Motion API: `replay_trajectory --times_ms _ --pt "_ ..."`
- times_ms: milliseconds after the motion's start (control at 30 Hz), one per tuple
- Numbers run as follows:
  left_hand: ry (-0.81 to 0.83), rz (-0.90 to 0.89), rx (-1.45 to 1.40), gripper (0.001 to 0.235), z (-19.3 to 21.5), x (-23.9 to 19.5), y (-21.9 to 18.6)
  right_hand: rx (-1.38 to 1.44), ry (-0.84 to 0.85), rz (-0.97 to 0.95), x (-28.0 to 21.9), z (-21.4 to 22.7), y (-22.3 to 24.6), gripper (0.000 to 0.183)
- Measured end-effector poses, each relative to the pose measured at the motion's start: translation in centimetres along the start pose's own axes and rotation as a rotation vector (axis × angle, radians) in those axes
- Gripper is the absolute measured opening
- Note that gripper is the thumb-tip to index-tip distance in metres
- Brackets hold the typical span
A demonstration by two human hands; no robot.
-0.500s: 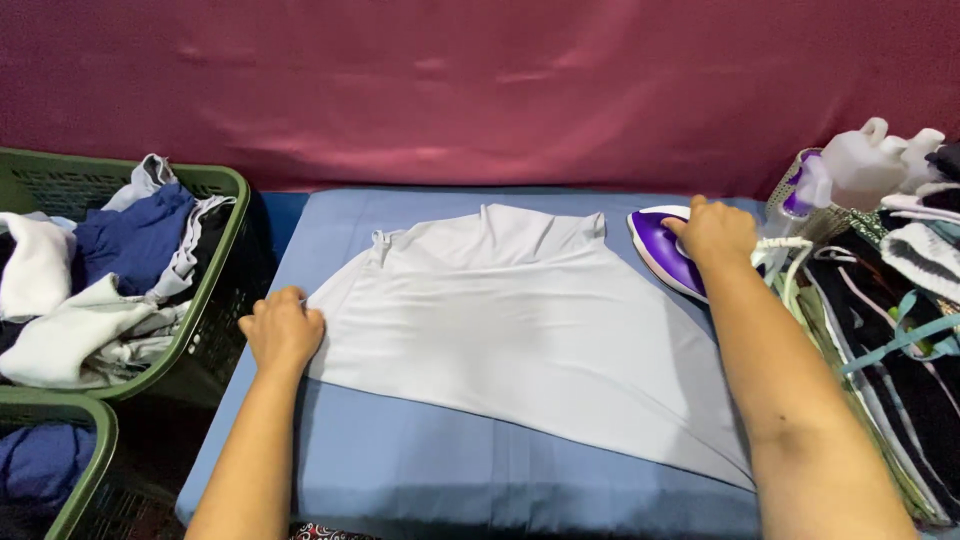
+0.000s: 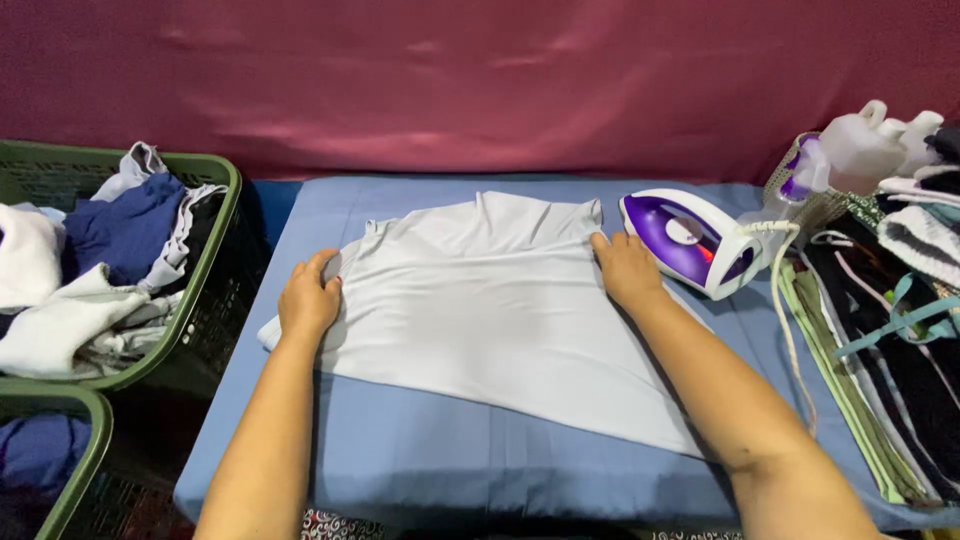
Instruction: Ironing a grey garment on a flat surface.
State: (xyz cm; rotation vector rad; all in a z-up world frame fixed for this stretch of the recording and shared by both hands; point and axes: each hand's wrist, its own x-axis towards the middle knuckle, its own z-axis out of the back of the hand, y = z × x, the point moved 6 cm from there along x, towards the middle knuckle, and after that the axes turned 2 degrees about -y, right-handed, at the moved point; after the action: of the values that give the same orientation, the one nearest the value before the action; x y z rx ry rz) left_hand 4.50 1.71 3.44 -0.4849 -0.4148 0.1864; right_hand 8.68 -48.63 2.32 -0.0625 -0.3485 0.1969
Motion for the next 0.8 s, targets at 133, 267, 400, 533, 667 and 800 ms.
replay_trajectory --times_ms 133,267,400,533,667,800 --pt "0.068 0.057 -0.020 0.041 1.4 -0.5 1.3 0.141 0.213 -0.016 -1.8 2.7 0.0 0.033" --pt "0.157 0.062 0.023 0.030 1.3 -0.1 4.3 0.350 0.381 0.048 -4.9 2.6 -1.4 0.031" --pt "0.372 0.083 -0.059 0.025 -2.2 1.4 12.3 0.435 0.806 0.107 -9.4 4.6 0.4 0.016" --pt "0.564 0.064 0.002 0.028 -0.8 0.5 11.5 0.712 1.081 0.379 -12.0 4.8 2.7 0.015" --pt "0.592 0.093 0.267 0.040 2.1 0.4 7.0 0.430 1.051 0.051 -7.6 7.9 3.9 0.015" --pt "0.231 -0.040 0.186 0.053 1.3 2.3 1.4 0.463 0.221 0.101 1.7 6.4 5.3 0.016"
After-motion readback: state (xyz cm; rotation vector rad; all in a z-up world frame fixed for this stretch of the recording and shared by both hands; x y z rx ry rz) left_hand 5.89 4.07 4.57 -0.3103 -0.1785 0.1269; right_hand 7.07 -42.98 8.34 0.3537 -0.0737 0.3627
